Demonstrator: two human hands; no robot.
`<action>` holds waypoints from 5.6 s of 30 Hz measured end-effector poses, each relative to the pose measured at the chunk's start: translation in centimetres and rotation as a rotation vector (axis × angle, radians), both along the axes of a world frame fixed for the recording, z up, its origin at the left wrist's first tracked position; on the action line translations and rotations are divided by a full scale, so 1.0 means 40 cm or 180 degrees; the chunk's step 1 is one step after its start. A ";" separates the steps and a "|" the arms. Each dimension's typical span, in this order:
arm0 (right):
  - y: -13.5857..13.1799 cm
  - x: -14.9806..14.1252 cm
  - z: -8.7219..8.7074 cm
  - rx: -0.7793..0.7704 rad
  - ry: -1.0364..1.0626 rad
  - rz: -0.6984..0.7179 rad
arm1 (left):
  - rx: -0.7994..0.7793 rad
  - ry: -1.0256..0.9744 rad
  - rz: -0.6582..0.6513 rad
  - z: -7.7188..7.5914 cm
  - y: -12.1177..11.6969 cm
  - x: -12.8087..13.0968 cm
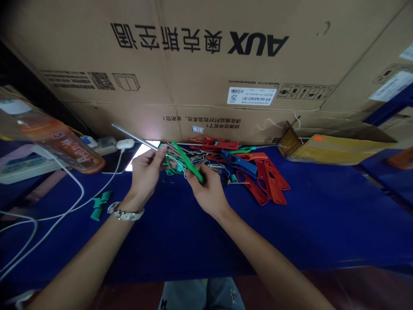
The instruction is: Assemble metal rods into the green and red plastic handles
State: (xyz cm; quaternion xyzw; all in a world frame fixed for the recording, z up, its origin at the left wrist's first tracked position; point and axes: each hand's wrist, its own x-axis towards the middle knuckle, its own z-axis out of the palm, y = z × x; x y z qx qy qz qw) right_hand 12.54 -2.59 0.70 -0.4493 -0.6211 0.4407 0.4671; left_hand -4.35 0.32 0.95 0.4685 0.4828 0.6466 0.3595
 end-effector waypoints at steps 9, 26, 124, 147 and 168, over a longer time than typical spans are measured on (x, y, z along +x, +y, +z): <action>0.000 0.001 0.004 -0.0043 0.0233 0.0110 | 0.0004 -0.0024 0.0007 0.002 0.002 -0.001; 0.003 -0.011 0.007 -0.0416 0.0581 -0.0045 | -0.0034 -0.0056 -0.0060 0.000 -0.001 0.002; -0.002 0.016 -0.037 0.0512 -0.0665 -0.0097 | -0.0071 -0.0156 -0.0043 -0.006 0.003 0.000; -0.045 0.070 -0.023 0.1844 -0.3302 0.0494 | -0.0153 -0.0459 0.0437 -0.029 0.042 -0.037; 0.049 -0.051 -0.033 0.0423 -0.0402 0.0481 | 0.0173 -0.0652 0.0587 -0.015 0.022 0.012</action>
